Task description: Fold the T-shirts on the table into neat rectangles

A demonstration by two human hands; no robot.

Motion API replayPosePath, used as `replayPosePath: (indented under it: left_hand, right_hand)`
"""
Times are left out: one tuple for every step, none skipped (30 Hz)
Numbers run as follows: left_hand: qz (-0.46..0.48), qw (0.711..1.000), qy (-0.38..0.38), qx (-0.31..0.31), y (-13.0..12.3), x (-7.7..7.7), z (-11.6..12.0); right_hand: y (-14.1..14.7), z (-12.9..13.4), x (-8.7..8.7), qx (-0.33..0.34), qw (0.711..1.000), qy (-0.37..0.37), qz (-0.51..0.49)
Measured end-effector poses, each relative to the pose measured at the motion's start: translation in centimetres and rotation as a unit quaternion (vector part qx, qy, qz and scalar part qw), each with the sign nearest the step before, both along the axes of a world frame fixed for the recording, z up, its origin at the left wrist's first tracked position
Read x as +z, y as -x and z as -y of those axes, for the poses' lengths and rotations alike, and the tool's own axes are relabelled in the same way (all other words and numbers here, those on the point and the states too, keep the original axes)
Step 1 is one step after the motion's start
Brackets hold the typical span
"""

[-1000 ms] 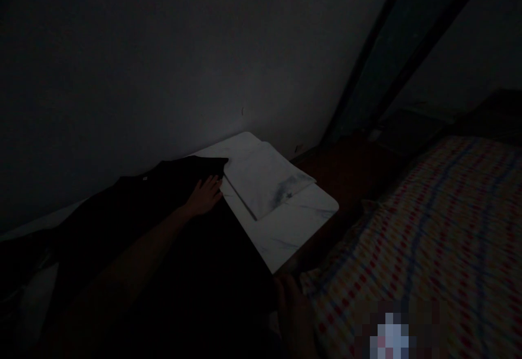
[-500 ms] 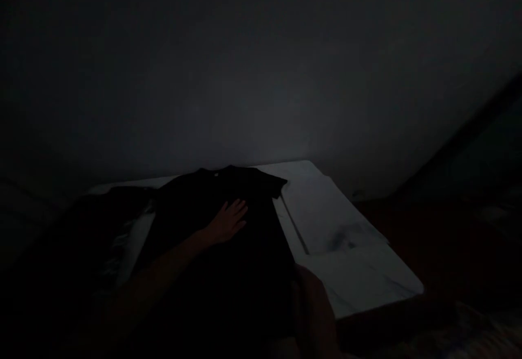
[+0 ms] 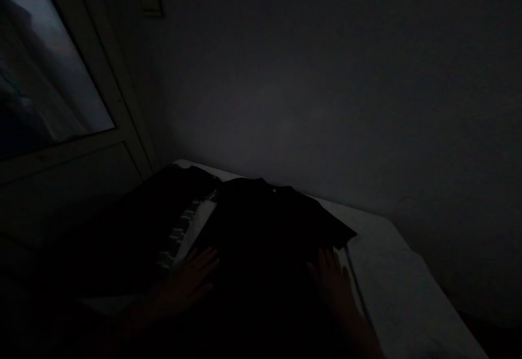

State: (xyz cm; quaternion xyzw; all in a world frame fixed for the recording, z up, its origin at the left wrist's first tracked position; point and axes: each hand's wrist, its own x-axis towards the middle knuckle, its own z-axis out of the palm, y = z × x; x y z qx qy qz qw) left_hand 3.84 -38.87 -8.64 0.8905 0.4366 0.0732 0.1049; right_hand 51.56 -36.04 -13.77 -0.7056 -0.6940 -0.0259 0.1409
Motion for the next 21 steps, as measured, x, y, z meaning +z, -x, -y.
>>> replayPosePath:
  left_hand:
    - [0.013,1.000,0.003,0.013,0.5,0.2,-0.4]
    - [0.022,0.999,0.005,0.029,0.8,0.4,-1.2]
    - [0.026,0.999,0.004,0.045,1.0,0.8,-2.5]
    - [0.027,0.998,0.002,0.059,1.0,1.2,-4.0]
    - [0.028,0.997,-0.002,0.071,1.0,1.7,-5.9]
    - [0.028,0.996,-0.010,0.081,0.9,2.2,-8.0]
    - [0.028,0.995,-0.019,0.092,0.8,2.7,-10.1]
    - [0.025,0.994,-0.029,0.102,0.7,3.2,-12.3]
    - [0.022,0.992,-0.038,0.115,0.6,3.6,-14.4]
    - [0.018,0.990,-0.046,0.130,0.5,3.9,-16.2]
    - [0.014,0.988,-0.051,0.146,0.5,4.0,-17.7]
    - [0.011,0.985,-0.054,0.160,0.6,4.0,-19.0]
    - [0.009,0.983,-0.057,0.173,0.6,3.9,-19.8]
    - [0.010,0.981,-0.061,0.182,0.7,3.6,-20.4]
    - [0.010,0.980,-0.065,0.189,0.7,3.2,-20.7]
    - [0.012,0.979,-0.070,0.192,0.8,2.7,-20.8]
    - [0.017,0.978,-0.076,0.192,0.8,2.2,-20.7]
    - [0.023,0.978,-0.081,0.191,0.9,1.7,-20.7]
    - [0.031,0.978,-0.084,0.190,1.0,1.3,-20.7]
    - [0.039,0.977,-0.086,0.189,1.0,1.1,-20.7]
    - [0.049,0.977,-0.086,0.191,1.0,0.9,-20.7]
  right_hand:
    - [1.4,-1.7,1.0,0.024,1.000,-0.002,-0.011]
    - [3.4,-3.7,2.3,0.057,0.998,0.000,-0.023]
    - [5.9,-5.9,3.6,0.098,0.994,0.009,-0.038]
    - [8.8,-8.3,5.1,0.142,0.988,0.023,-0.052]
    - [11.9,-10.7,6.6,0.179,0.981,0.039,-0.068]
    - [15.1,-13.0,8.0,0.207,0.973,0.055,-0.082]
    - [18.2,-15.3,9.3,0.225,0.967,0.072,-0.091]
    - [21.3,-17.3,10.3,0.238,0.963,0.082,-0.101]
    - [24.1,-19.2,11.2,0.241,0.960,0.087,-0.115]
    - [26.8,-20.9,11.8,0.241,0.958,0.090,-0.128]
    - [29.1,-22.4,12.1,0.241,0.957,0.090,-0.135]
    - [31.1,-23.7,12.1,0.237,0.957,0.089,-0.142]
    - [32.7,-24.8,12.0,0.230,0.958,0.086,-0.151]
    - [33.9,-25.7,11.6,0.221,0.958,0.083,-0.162]
    - [34.7,-26.5,11.2,0.209,0.958,0.081,-0.178]
    - [35.1,-27.1,10.6,0.198,0.957,0.079,-0.198]
    - [35.2,-27.7,10.0,0.187,0.954,0.077,-0.220]
    - [34.9,-28.1,9.5,0.176,0.951,0.073,-0.244]
    - [34.3,-28.4,8.9,0.167,0.946,0.068,-0.268]
    - [33.4,-28.6,8.4,0.156,0.941,0.063,-0.295]
    - [32.4,-28.7,7.9,0.144,0.934,0.057,-0.323]
